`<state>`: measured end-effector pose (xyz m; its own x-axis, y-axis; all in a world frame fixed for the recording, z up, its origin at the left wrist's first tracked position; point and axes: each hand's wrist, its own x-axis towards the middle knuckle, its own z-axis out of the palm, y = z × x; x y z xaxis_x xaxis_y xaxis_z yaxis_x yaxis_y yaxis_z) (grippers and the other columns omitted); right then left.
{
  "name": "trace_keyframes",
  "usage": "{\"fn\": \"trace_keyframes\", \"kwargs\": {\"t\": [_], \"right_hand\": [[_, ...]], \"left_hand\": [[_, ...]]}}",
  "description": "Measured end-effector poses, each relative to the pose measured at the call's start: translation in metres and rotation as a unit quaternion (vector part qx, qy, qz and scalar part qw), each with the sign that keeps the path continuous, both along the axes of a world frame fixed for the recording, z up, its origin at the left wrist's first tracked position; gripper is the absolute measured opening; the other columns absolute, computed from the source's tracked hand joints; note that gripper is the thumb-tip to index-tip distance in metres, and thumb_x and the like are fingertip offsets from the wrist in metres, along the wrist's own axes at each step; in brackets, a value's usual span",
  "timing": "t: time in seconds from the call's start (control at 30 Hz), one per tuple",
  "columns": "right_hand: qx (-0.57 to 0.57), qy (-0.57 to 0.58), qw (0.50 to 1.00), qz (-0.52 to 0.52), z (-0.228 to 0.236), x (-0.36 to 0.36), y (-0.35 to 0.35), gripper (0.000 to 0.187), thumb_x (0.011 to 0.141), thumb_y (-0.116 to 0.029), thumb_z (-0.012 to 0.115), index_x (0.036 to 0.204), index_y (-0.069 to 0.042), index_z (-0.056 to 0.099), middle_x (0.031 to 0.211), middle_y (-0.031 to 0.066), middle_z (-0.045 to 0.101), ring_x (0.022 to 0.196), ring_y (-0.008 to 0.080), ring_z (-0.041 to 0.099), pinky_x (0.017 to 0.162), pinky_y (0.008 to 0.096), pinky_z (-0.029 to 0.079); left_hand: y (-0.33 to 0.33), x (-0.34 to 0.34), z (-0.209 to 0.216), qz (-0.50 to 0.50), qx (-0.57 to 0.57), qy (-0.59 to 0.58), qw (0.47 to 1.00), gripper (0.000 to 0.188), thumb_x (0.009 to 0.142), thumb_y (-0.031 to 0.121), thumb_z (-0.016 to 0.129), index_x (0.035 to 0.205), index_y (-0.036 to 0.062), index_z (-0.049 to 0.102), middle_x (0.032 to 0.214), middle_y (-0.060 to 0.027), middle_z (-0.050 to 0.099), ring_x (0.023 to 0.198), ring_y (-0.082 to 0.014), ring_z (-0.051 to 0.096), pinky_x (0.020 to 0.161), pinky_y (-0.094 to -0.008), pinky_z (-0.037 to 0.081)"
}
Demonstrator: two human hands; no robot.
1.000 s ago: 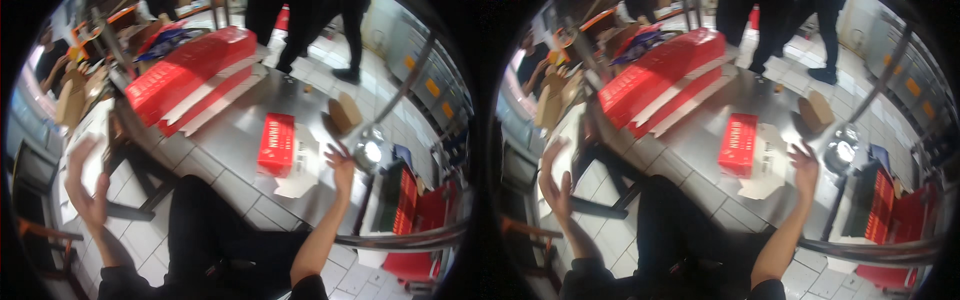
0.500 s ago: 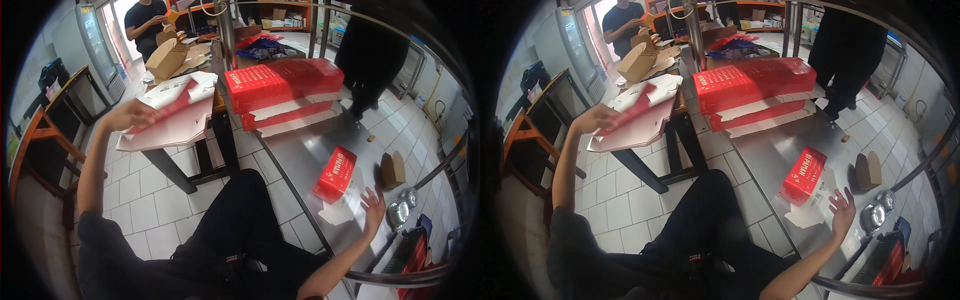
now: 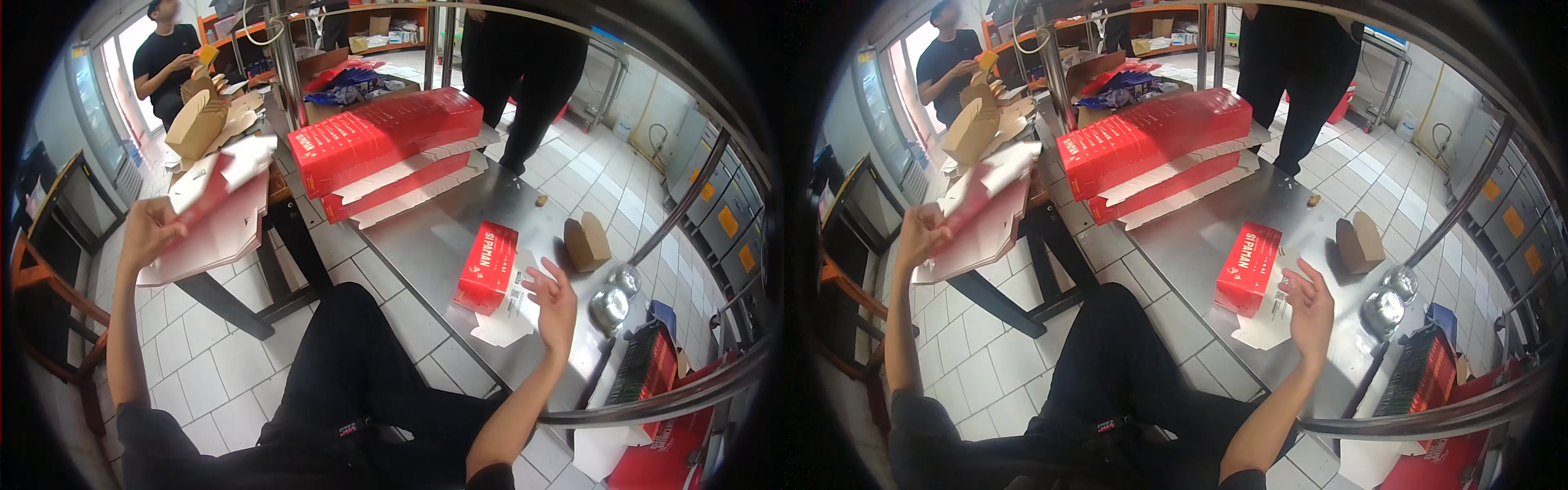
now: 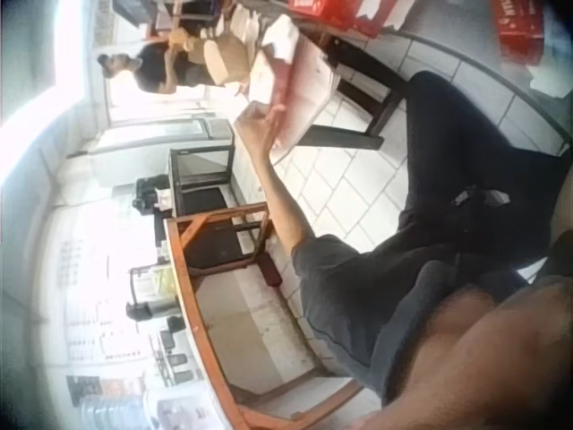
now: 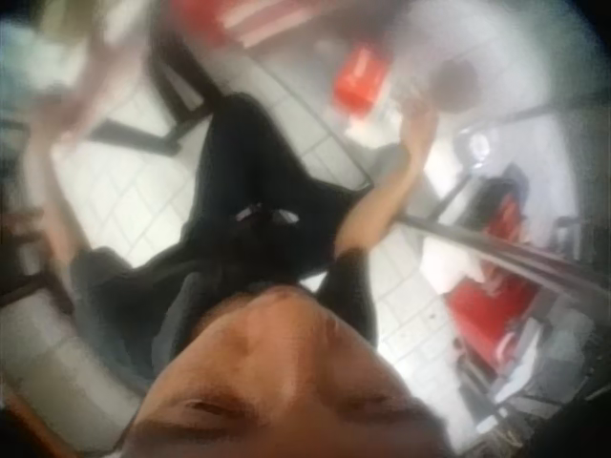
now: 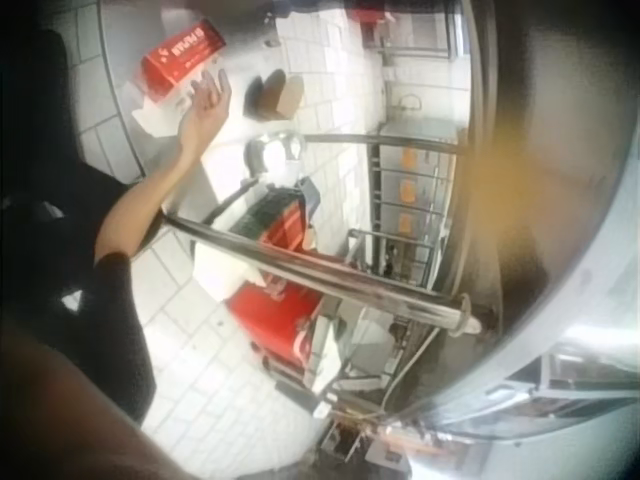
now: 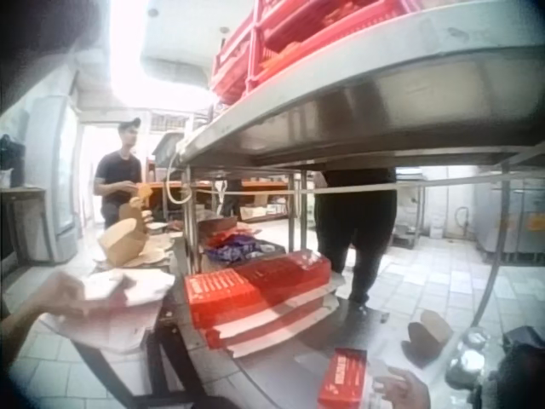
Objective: The person takes flat cardboard sheets and folds them into takeout food boxes, stacking the finished boxes on a table.
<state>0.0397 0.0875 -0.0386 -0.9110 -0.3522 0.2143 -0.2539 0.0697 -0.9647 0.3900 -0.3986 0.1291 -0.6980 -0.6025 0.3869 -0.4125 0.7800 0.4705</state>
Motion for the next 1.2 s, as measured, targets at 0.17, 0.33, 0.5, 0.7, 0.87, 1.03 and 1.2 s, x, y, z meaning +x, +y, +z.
{"fn": "trace_keyframes", "kwargs": {"t": [0.17,0.33,0.5,0.7,0.87,1.03,1.2], "right_hand": [[-0.001,-0.023,0.997,0.067,0.003,0.007,-0.005,0.045,0.097,-0.022,0.057,0.135,0.000,0.046,0.114,0.0159,0.067,0.096,0.0185,0.066,0.083,0.0303,0.051],[0.015,-0.035,0.997,0.069,0.004,0.009,0.002,0.046,0.097,-0.024,0.057,0.135,0.000,0.046,0.114,0.0164,0.067,0.095,0.0191,0.066,0.084,0.0302,0.051],[0.007,-0.029,0.997,0.073,0.001,0.006,0.005,0.048,0.097,-0.025,0.058,0.135,0.001,0.046,0.115,0.0162,0.067,0.099,0.0184,0.066,0.087,0.0292,0.049],[0.002,-0.037,0.997,0.060,0.003,0.003,0.013,0.046,0.097,-0.024,0.057,0.135,0.000,0.046,0.115,0.0163,0.066,0.099,0.0181,0.065,0.088,0.0291,0.048],[0.002,-0.029,0.998,0.061,-0.002,0.000,0.010,0.045,0.097,-0.022,0.058,0.135,-0.001,0.046,0.114,0.0157,0.067,0.099,0.0178,0.065,0.086,0.0289,0.049],[-0.006,-0.033,0.996,0.083,-0.007,0.002,0.009,0.044,0.097,-0.021,0.056,0.135,-0.001,0.046,0.113,0.0156,0.067,0.097,0.0193,0.065,0.085,0.0306,0.049],[0.013,-0.024,0.998,0.062,0.005,0.013,0.008,0.044,0.097,-0.021,0.056,0.135,-0.002,0.046,0.112,0.0133,0.067,0.097,0.0182,0.064,0.082,0.0280,0.049]], "left_hand": [[0.001,-0.004,0.010,-0.119,0.119,-0.126,0.978,0.050,0.051,0.037,0.092,0.082,0.0011,0.074,0.062,-0.0008,0.061,0.056,-0.0113,0.054,0.055,-0.0256,0.044],[-0.023,-0.003,0.010,-0.197,0.165,-0.198,0.946,0.069,0.041,0.044,0.092,0.094,0.0039,0.076,0.090,-0.0025,0.066,0.087,-0.0164,0.059,0.081,-0.0293,0.045],[-0.033,-0.003,0.018,-0.184,0.072,-0.284,0.938,0.068,0.037,0.038,0.093,0.096,0.0101,0.077,0.102,-0.0041,0.065,0.101,-0.0203,0.059,0.088,-0.0307,0.044],[0.021,-0.022,0.025,-0.108,0.034,-0.237,0.965,0.085,0.039,0.031,0.094,0.116,0.0069,0.068,0.121,-0.0143,0.064,0.111,-0.0289,0.058,0.094,-0.0368,0.044],[0.019,-0.009,0.026,-0.147,-0.095,-0.296,0.939,0.069,0.050,0.025,0.091,0.111,0.0009,0.069,0.103,-0.0179,0.070,0.102,-0.0264,0.064,0.090,-0.0354,0.047],[-0.028,0.005,0.037,-0.101,-0.037,-0.263,0.959,0.009,0.083,0.000,0.059,0.087,-0.0055,0.065,0.071,-0.0086,0.065,0.072,-0.0124,0.061,0.068,-0.0283,0.049],[0.001,-0.012,0.013,-0.111,0.009,-0.097,0.989,0.013,0.074,-0.004,0.071,0.078,0.0007,0.060,0.065,-0.0048,0.059,0.063,-0.0111,0.056,0.063,-0.0294,0.048]]}}
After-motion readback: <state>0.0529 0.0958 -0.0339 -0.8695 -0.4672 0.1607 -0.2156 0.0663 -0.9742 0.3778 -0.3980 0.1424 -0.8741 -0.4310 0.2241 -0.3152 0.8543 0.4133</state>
